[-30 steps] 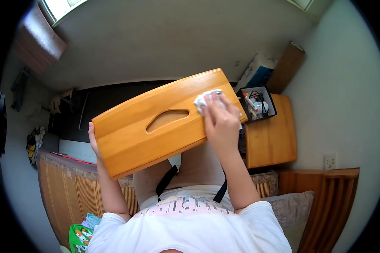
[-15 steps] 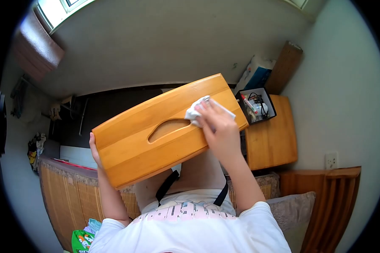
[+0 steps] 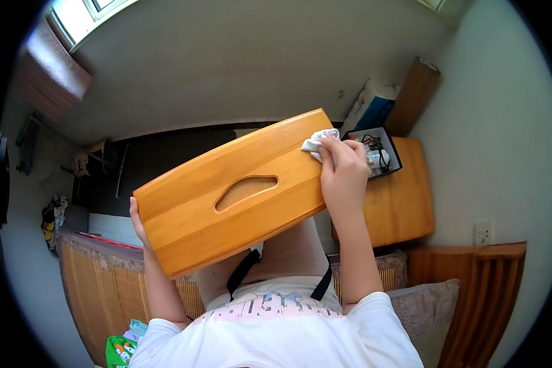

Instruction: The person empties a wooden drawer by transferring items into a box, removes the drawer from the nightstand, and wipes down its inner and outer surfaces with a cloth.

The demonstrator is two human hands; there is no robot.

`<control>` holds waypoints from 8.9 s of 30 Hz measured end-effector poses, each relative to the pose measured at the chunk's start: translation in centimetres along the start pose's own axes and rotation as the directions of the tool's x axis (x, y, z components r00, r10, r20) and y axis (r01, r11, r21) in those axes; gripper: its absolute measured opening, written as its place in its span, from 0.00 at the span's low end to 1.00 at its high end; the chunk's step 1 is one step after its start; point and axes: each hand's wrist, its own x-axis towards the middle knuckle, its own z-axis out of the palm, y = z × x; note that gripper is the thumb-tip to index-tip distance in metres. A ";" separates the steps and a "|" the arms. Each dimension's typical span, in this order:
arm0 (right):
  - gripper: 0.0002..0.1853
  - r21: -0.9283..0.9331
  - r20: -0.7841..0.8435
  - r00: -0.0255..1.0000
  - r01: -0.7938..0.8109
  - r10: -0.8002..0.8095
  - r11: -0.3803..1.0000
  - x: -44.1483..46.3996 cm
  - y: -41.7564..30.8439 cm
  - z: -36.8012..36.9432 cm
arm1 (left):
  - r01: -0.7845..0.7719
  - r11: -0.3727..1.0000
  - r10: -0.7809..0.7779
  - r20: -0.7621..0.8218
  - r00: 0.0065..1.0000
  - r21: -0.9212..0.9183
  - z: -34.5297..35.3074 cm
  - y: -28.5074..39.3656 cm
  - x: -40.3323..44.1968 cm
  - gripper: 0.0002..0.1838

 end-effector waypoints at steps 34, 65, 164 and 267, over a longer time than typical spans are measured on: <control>0.14 0.248 0.122 0.945 0.267 -0.303 0.931 -1.4 -3.3 1.1 | 0.013 0.999 -0.009 -0.106 0.994 0.033 -0.3 -0.7 -1.4 0.36; 0.11 0.232 0.031 0.973 0.217 -0.231 0.948 2.7 0.6 3.5 | 0.005 0.997 -0.003 -0.026 1.000 0.071 -0.9 -0.4 -1.6 0.37; 0.10 0.664 0.496 0.671 0.116 -0.551 0.739 2.8 -8.9 6.1 | 0.049 0.993 -0.057 0.065 0.996 0.109 -0.5 -0.4 -1.4 0.53; 0.07 0.382 0.261 0.908 0.213 -0.327 0.899 -2.0 -2.7 0.0 | 0.008 1.000 -0.008 0.127 0.992 -0.006 -1.3 -0.4 0.9 0.38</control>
